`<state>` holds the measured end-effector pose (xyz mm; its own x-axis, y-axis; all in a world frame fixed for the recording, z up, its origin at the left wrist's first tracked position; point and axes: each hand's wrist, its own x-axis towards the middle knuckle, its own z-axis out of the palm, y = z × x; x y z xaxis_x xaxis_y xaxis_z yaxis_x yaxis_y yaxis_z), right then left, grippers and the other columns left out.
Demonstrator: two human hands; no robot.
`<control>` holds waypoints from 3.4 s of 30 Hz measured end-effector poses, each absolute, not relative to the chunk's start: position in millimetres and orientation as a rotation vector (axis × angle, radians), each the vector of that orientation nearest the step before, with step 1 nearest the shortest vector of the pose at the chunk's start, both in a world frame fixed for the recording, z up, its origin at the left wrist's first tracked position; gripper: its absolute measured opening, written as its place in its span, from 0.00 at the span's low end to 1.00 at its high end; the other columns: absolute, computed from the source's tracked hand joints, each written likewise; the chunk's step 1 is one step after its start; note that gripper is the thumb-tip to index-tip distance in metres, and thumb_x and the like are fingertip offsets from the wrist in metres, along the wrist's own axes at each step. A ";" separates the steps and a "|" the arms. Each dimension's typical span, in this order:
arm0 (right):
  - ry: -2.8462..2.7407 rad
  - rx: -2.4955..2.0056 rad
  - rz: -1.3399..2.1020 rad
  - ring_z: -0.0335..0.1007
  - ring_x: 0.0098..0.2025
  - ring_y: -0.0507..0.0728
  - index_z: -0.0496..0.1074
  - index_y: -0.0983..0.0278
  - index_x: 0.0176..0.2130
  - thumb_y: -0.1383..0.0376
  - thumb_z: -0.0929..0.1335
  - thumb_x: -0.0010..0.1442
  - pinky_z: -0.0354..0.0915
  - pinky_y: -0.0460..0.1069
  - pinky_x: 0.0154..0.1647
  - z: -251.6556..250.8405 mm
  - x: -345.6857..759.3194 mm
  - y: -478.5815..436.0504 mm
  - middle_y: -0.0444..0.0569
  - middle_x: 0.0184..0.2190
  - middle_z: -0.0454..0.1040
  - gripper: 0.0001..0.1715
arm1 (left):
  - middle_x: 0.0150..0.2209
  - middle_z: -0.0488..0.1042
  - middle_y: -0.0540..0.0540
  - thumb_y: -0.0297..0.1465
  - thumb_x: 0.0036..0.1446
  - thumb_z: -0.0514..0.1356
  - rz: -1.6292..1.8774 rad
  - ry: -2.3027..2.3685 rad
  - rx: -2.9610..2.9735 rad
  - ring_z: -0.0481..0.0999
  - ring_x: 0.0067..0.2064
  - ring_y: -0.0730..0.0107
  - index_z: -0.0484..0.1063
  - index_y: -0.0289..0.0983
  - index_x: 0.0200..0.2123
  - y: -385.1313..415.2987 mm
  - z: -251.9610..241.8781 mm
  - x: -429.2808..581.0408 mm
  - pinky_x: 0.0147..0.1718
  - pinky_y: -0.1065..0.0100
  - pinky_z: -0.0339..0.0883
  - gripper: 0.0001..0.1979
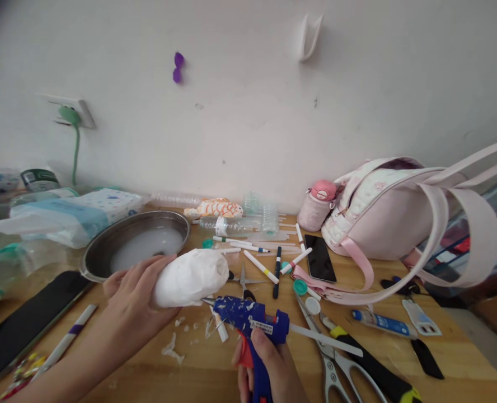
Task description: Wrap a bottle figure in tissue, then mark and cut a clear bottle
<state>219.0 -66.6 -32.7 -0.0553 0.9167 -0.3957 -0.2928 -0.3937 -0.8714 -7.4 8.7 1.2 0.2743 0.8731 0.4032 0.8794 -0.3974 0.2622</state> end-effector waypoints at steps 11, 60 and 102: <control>-0.750 -1.359 1.662 0.53 0.12 0.44 0.68 0.67 0.17 0.31 0.65 0.44 0.47 0.40 0.16 -24.4 219.4 -74.8 0.42 0.09 0.61 0.42 | 0.50 0.74 0.36 0.30 0.50 0.60 -0.789 -1.558 -2.433 0.73 0.51 0.46 0.60 0.38 0.55 12.2 -9.8 -8.8 0.49 0.47 0.59 0.28; -0.814 -1.320 1.680 0.53 0.14 0.46 0.62 0.64 0.17 0.31 0.63 0.47 0.45 0.43 0.19 -23.4 220.0 -73.3 0.39 0.10 0.58 0.40 | 0.50 0.73 0.35 0.29 0.53 0.59 -0.681 -1.440 -2.470 0.73 0.51 0.46 0.56 0.38 0.58 8.4 -19.4 -10.2 0.49 0.46 0.59 0.28; -0.771 -1.257 1.638 0.53 0.13 0.45 0.62 0.64 0.16 0.32 0.64 0.48 0.43 0.43 0.18 -24.8 217.8 -71.8 0.40 0.10 0.60 0.39 | 0.50 0.73 0.34 0.21 0.52 0.56 -0.678 -1.234 -2.374 0.72 0.49 0.49 0.60 0.34 0.57 1.8 -22.0 -3.9 0.49 0.52 0.59 0.27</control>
<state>217.8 -71.8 -24.8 -0.0740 0.9169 -0.3923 -0.2816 -0.3966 -0.8737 -3.9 1.8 -22.0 0.4982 0.6500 0.5738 0.8329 -0.5426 -0.1086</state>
